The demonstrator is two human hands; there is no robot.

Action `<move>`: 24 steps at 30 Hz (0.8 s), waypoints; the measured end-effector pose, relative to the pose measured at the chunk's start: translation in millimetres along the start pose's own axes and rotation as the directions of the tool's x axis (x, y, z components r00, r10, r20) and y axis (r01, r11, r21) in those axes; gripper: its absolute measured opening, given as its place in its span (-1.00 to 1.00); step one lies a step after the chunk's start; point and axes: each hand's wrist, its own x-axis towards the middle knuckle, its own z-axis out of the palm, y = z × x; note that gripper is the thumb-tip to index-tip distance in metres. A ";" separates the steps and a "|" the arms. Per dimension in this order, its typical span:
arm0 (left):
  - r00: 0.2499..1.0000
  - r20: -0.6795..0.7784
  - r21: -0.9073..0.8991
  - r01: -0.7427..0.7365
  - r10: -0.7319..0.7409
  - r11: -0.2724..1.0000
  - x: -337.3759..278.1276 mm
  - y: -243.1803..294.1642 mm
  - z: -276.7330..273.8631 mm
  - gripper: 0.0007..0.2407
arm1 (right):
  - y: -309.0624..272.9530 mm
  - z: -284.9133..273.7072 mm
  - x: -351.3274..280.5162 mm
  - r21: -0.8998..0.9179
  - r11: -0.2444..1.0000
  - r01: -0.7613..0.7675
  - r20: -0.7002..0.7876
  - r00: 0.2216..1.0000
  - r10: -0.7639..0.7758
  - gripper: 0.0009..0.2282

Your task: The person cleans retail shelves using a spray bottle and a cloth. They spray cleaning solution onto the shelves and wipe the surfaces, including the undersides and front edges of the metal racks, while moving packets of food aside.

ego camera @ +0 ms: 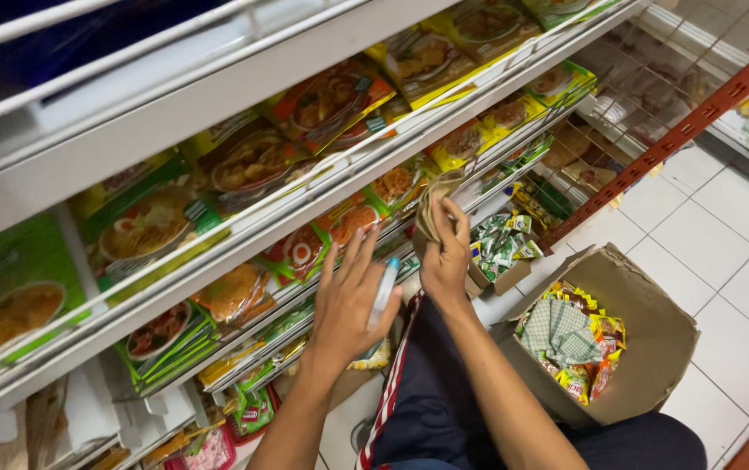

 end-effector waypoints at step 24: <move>0.999 -0.036 0.027 -0.019 0.020 0.999 -6.1 -0.3 6.6 -0.79 | -11.7 -12.4 -19.5 0.207 0.964 -0.163 -0.314 0.923 0.224 -0.73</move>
